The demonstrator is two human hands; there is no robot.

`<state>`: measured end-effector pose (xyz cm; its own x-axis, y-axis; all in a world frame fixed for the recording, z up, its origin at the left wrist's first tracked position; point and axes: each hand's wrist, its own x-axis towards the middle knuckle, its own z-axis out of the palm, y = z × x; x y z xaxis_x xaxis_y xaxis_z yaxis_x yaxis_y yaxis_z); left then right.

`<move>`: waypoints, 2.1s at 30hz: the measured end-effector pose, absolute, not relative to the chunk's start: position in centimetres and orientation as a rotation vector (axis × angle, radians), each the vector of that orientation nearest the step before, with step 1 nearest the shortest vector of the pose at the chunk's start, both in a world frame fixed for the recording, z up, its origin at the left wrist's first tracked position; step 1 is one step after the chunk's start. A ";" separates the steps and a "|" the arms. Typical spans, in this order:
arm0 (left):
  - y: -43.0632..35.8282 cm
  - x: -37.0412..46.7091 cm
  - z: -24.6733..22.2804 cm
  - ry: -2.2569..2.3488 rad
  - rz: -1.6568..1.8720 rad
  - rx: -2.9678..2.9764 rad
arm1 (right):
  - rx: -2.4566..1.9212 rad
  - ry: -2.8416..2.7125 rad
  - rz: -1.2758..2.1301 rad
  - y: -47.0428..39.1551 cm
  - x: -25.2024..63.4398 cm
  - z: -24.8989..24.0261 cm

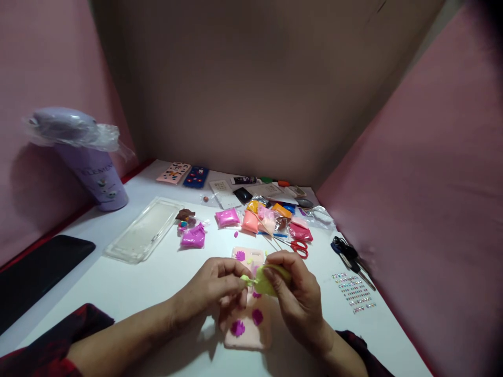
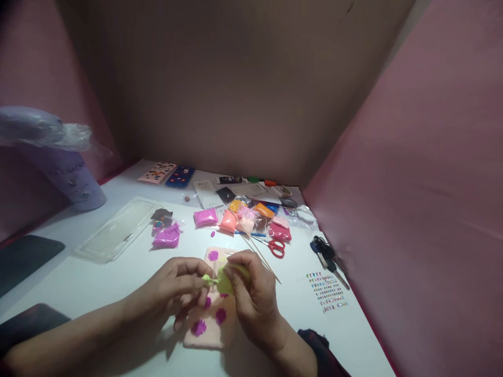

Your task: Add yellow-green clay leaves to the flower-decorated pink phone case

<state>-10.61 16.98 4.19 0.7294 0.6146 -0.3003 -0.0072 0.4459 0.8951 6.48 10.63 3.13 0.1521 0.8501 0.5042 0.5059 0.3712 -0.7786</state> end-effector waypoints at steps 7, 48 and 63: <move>16.8 -10.5 4.5 0.758 0.384 1.029 | -1.229 -1.548 0.353 10.6 6.5 3.2; 17.5 -10.5 3.7 0.671 0.628 1.018 | -1.265 -1.161 0.887 11.3 6.4 3.3; 16.8 -10.5 4.7 0.841 0.586 1.252 | -1.245 -1.388 0.671 10.6 6.3 2.9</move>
